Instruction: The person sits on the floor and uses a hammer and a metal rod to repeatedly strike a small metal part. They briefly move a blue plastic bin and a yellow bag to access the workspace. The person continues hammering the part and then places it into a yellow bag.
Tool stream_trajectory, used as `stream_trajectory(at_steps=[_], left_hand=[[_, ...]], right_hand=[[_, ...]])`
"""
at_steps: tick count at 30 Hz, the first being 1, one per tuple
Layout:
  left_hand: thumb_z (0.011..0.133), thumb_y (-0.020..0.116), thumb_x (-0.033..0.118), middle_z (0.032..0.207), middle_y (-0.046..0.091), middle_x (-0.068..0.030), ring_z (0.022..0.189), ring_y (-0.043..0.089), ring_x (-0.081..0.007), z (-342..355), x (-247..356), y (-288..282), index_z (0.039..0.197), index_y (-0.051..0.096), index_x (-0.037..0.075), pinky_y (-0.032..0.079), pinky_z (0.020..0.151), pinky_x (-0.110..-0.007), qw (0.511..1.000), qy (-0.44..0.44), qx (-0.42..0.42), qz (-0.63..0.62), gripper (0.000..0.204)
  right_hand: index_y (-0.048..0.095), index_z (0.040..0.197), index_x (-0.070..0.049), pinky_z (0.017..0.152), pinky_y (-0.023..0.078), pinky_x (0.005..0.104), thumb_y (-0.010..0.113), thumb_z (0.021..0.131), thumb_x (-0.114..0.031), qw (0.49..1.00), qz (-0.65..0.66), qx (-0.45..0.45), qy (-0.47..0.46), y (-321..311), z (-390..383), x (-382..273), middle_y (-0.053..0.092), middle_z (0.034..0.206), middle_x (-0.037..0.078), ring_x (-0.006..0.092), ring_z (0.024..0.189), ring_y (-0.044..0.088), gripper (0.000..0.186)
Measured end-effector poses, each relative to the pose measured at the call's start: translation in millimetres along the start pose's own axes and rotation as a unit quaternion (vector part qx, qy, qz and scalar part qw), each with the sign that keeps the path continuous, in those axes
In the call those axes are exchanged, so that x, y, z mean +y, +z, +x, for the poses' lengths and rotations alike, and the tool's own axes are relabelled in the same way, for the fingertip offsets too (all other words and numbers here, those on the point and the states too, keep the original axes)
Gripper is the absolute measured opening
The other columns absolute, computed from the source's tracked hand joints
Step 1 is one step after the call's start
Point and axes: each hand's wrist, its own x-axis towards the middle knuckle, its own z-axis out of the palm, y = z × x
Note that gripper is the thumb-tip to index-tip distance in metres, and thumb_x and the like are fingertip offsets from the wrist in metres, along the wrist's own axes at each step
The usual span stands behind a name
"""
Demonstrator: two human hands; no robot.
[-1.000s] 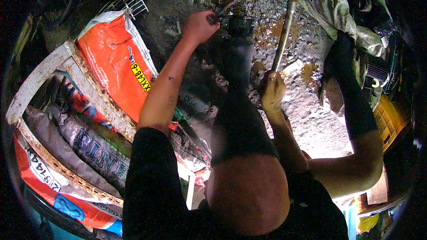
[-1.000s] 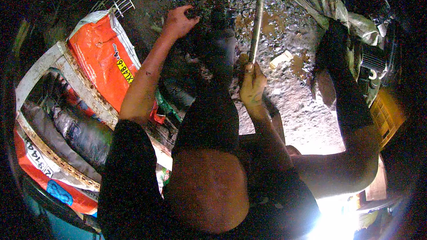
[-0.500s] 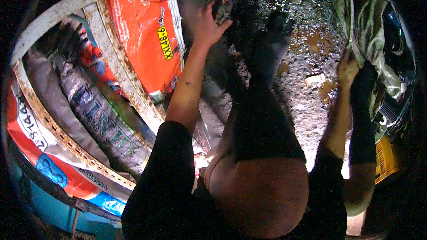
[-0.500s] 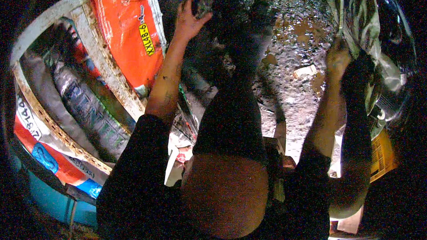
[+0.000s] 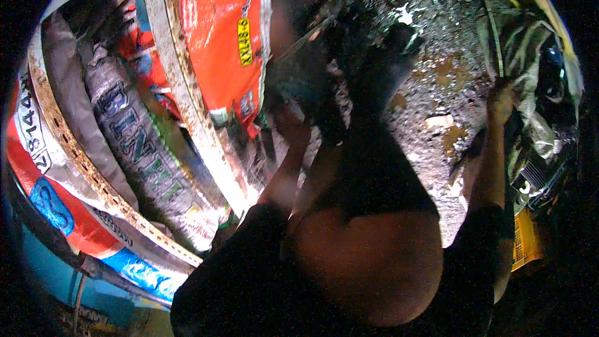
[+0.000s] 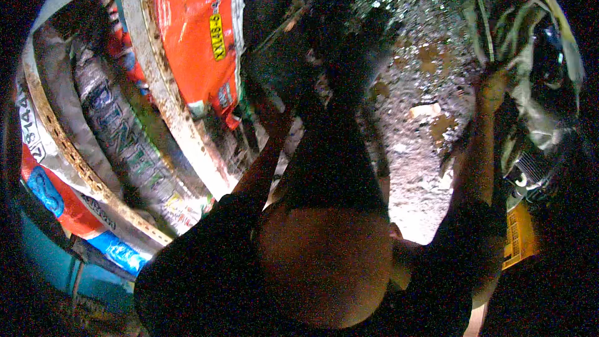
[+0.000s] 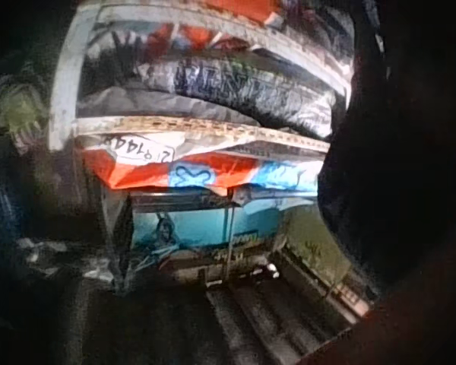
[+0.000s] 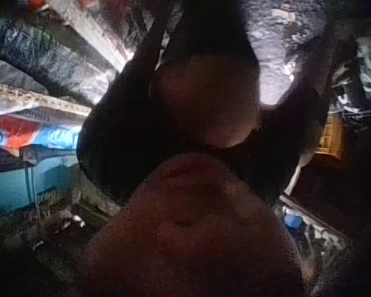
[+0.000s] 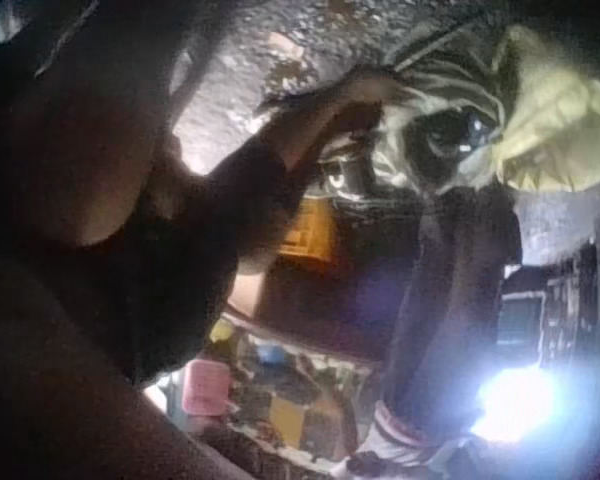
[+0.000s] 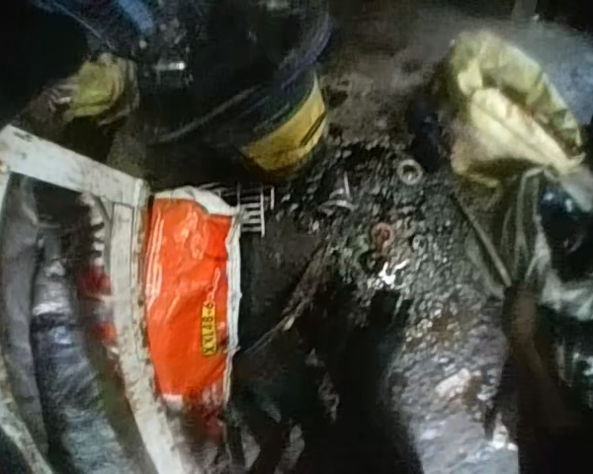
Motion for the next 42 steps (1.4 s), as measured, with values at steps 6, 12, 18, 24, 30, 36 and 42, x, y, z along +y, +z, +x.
stream_trajectory(at_steps=[6, 12, 18, 24, 30, 36, 42], left_hand=[[0.084, 0.067, 0.043, 0.145, 0.036, -0.0234, 0.134, 0.031, -0.0424, -18, 2, -18, 0.141, 0.033, -0.002, 0.024, 0.111, -0.051, 0.992, -0.074, -0.093, -0.039, 0.080], [0.086, 0.064, 0.045, 0.144, 0.038, -0.0245, 0.134, 0.034, -0.0410, -9, 21, -42, 0.141, 0.034, -0.002, 0.026, 0.111, -0.051, 0.974, -0.091, -0.204, -0.029, 0.079], [0.088, 0.062, 0.046, 0.144, 0.039, -0.0255, 0.133, 0.037, -0.0395, 20, 30, -58, 0.142, 0.035, -0.003, 0.028, 0.110, -0.051, 0.948, -0.123, -0.288, -0.052, 0.078], [0.085, 0.066, 0.041, 0.125, 0.056, -0.0201, 0.111, 0.055, -0.0358, 14, 51, -37, 0.130, 0.048, 0.000, 0.043, 0.092, -0.046, 0.997, -0.037, -0.065, -0.036, 0.063], [0.082, 0.069, 0.041, 0.116, 0.063, -0.0196, 0.102, 0.063, -0.0350, 35, 47, -78, 0.125, 0.054, 0.001, 0.051, 0.085, -0.044, 0.989, 0.067, -0.015, -0.131, 0.060], [0.084, 0.071, 0.023, 0.112, 0.065, -0.0177, 0.098, 0.065, -0.0294, 75, 209, -117, 0.125, 0.054, 0.002, 0.051, 0.085, -0.040, 0.934, 0.109, -0.107, -0.323, 0.049], [0.087, 0.066, 0.015, 0.123, 0.061, -0.0157, 0.111, 0.061, -0.0268, 100, 284, -118, 0.134, 0.050, 0.006, 0.049, 0.092, -0.037, 0.837, 0.171, -0.293, -0.430, 0.050]], right_hand=[[0.051, 0.121, -0.009, 0.080, 0.052, 0.0508, 0.049, 0.095, -0.030, 0.951, 0.205, -0.160, 0.171, -81, 25, -74, 0.064, 0.111, 0.023, 0.0413, 0.099, 0.063, 0.033], [0.053, 0.117, -0.005, 0.076, 0.049, 0.0524, 0.057, 0.091, -0.025, 0.928, 0.289, -0.108, 0.210, -117, 1, -68, 0.061, 0.106, 0.020, 0.0407, 0.094, 0.060, 0.033], [0.059, 0.111, -0.003, 0.068, 0.052, 0.0323, 0.065, 0.083, -0.014, 0.767, 0.639, -0.020, 0.058, -207, -33, -154, 0.067, 0.092, 0.010, 0.0216, 0.077, 0.063, 0.030], [0.065, 0.103, -0.006, 0.063, 0.049, 0.0232, 0.068, 0.089, -0.015, 0.683, 0.705, -0.192, -0.021, -299, -52, -234, 0.068, 0.095, 0.004, 0.0077, 0.078, 0.061, 0.017], [0.066, 0.105, -0.004, 0.082, 0.051, 0.0329, 0.067, 0.089, -0.021, 0.595, 0.747, -0.297, 0.017, -332, -26, -218, 0.070, 0.100, 0.010, 0.0196, 0.092, 0.065, 0.023], [0.042, 0.139, 0.001, 0.099, 0.043, 0.0343, 0.062, 0.092, -0.021, 0.504, 0.789, -0.324, -0.137, -355, -27, -224, 0.054, 0.129, 0.012, 0.0204, 0.114, 0.052, 0.055], [0.043, 0.135, -0.001, 0.099, 0.043, 0.0356, 0.066, 0.088, -0.023, 0.362, 0.892, -0.258, 0.084, -350, -2, -217, 0.057, 0.126, 0.014, 0.0248, 0.115, 0.055, 0.056]])
